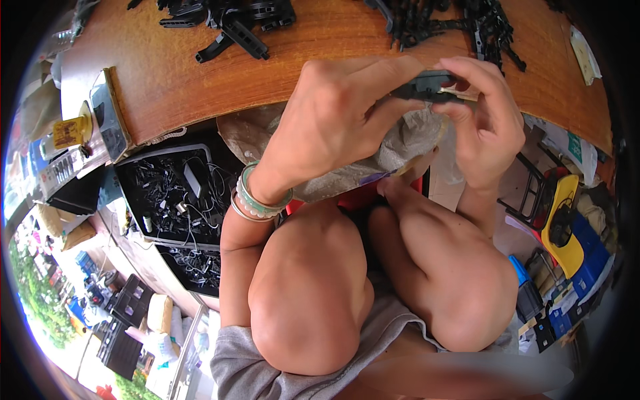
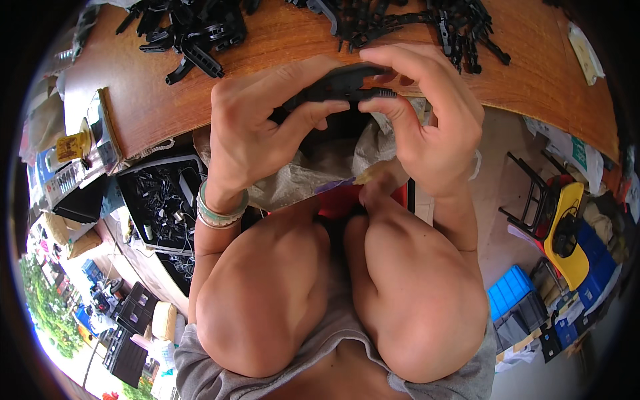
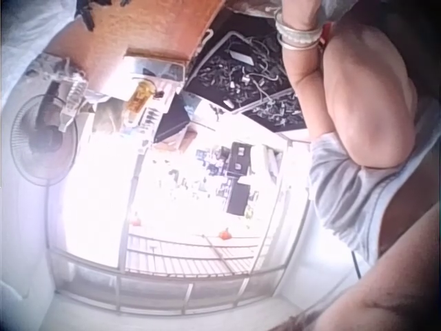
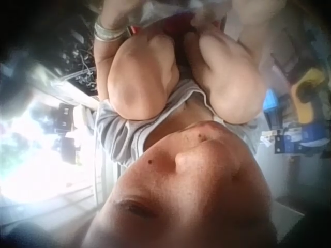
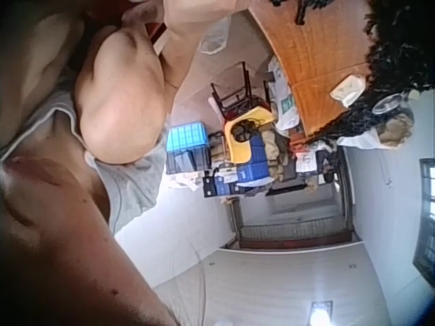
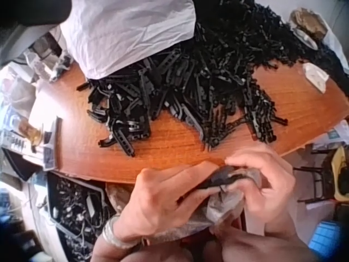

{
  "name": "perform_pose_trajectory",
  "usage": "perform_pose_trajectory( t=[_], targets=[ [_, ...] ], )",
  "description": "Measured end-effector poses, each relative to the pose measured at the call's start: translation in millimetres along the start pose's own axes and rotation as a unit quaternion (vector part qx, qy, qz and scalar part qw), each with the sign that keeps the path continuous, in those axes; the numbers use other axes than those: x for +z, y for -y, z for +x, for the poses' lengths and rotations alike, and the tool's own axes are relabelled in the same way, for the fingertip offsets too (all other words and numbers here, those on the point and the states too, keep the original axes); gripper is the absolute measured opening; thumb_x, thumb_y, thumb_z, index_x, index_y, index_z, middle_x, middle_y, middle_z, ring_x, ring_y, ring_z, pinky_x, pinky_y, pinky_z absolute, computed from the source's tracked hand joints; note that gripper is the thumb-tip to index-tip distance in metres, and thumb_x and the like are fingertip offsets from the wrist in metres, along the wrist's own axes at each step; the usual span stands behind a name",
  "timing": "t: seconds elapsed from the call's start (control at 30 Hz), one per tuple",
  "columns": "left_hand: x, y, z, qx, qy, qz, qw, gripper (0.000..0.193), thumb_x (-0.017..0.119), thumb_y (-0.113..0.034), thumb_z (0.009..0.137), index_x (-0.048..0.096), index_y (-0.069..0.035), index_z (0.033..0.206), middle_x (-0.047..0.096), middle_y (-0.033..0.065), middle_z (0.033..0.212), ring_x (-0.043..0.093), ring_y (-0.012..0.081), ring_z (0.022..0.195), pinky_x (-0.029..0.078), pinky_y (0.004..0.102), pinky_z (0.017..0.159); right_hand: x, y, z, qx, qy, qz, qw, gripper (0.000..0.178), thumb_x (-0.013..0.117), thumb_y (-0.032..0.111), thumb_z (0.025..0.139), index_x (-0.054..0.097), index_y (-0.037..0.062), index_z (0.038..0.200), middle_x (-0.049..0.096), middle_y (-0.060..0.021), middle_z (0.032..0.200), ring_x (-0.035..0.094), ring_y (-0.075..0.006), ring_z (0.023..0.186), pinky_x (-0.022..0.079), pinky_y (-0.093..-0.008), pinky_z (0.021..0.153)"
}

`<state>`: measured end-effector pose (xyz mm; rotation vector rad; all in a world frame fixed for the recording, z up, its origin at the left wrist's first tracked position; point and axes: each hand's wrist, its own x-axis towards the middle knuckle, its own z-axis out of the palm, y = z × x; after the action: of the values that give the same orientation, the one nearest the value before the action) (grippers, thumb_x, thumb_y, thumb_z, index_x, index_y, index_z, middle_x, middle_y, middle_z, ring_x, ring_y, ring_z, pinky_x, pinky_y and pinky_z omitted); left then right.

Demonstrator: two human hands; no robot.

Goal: The person assembles plastic clips by hand, picking up components from a table and fitting them together.

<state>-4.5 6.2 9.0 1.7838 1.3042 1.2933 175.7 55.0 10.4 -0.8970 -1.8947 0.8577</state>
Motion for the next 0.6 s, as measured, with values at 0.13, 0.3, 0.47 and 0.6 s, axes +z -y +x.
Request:
perform_pose_trajectory(
  t=[0.13, 0.3, 0.47, 0.6],
  targets=[
    [-0.9, 2.7, 2.8, 0.037, 0.002, 0.026, 0.999, 0.027, 0.072, 0.0, 0.074, 0.067, 0.003, 0.101, 0.068, 0.0107, 0.074, 0.063, 0.0135, 0.054, 0.05, 0.0247, 0.05, 1.0, -4.8, -0.1, -0.064, -0.016, -0.013, 0.998, 0.031, 0.073, -0.007, 0.066, 0.067, -0.002, 0.095, 0.065, -0.0116, 0.088, 0.062, -0.0205, 0.073, 0.048, -0.0265, 0.065],
    [-1.4, 6.2, 2.8, -0.008, 0.021, 0.011, 1.0, 0.029, 0.075, -0.004, 0.073, 0.068, 0.001, 0.101, 0.068, 0.0102, 0.078, 0.064, 0.0137, 0.061, 0.051, 0.025, 0.058, -2.4, -6.4, -1.6, -0.025, -0.019, 0.017, 0.999, 0.029, 0.075, -0.005, 0.065, 0.067, -0.0022, 0.093, 0.065, -0.0114, 0.085, 0.061, -0.0202, 0.074, 0.048, -0.0261, 0.065],
    [-13.2, 20.7, 5.1, -0.038, 0.057, -0.043, 0.997, 0.027, 0.075, -0.01, 0.072, 0.068, -0.001, 0.097, 0.065, 0.0143, 0.083, 0.063, 0.0323, 0.068, 0.052, 0.0326, 0.06, -22.7, -21.9, 13.4, -0.06, 0.183, 0.065, 0.979, 0.021, 0.075, 0.0, 0.069, 0.068, -0.0009, 0.09, 0.065, -0.0097, 0.086, 0.061, -0.0193, 0.077, 0.047, -0.0286, 0.068],
    [-8.9, 31.2, 39.3, 0.047, -0.003, 0.11, 0.993, 0.026, 0.066, 0.0, 0.074, 0.064, 0.001, 0.099, 0.057, 0.0129, 0.086, 0.061, 0.0275, 0.076, 0.05, 0.0326, 0.062, -17.6, -57.9, 24.0, -0.145, 0.047, -0.184, 0.971, 0.016, 0.071, -0.002, 0.073, 0.067, 0.0018, 0.088, 0.065, -0.0067, 0.089, 0.06, -0.0205, 0.077, 0.046, -0.0294, 0.07]
  ],
)
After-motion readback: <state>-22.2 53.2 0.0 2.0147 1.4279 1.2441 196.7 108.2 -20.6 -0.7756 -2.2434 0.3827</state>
